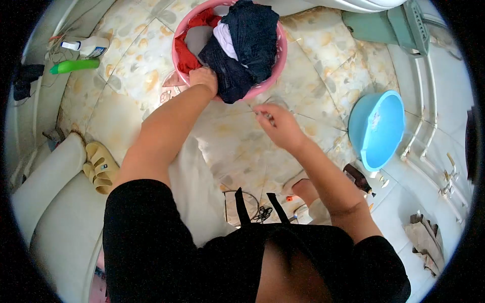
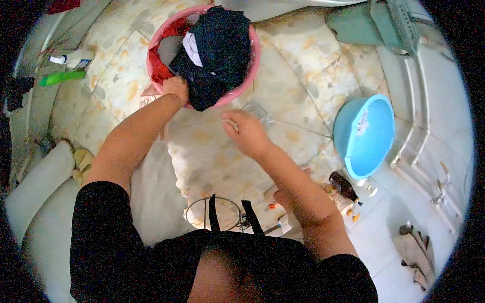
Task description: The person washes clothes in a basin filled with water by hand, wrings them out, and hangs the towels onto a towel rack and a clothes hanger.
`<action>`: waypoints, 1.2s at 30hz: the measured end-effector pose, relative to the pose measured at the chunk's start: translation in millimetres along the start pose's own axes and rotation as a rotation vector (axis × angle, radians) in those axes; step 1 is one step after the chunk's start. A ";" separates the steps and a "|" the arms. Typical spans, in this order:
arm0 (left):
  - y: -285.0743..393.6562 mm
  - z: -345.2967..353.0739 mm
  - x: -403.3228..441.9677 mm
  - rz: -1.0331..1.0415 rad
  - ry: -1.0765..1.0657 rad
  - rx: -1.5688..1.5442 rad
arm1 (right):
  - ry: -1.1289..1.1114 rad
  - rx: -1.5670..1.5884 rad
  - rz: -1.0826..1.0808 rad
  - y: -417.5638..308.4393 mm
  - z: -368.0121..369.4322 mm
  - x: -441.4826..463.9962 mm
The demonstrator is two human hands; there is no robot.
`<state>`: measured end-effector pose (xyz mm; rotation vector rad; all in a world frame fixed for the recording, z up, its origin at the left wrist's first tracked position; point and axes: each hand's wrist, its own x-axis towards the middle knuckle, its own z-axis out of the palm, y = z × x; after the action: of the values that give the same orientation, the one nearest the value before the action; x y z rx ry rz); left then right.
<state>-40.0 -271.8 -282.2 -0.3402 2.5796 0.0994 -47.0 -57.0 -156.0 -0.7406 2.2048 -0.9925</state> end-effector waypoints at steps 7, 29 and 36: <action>-23.1 -20.4 -4.3 0.057 -0.019 -0.292 | -0.078 0.034 0.248 -18.8 -32.1 -90.9; -11.7 -305.4 -295.5 0.237 0.164 -1.636 | 0.203 0.022 -0.118 -74.7 -47.0 -166.9; 119.6 -293.0 -349.4 0.677 -0.189 -1.677 | 0.026 1.444 -0.342 -125.6 -48.2 -137.9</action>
<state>71.9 -119.3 149.6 0.0367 1.6631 2.3293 40.0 -10.9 9.6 -0.3452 0.8507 -2.2741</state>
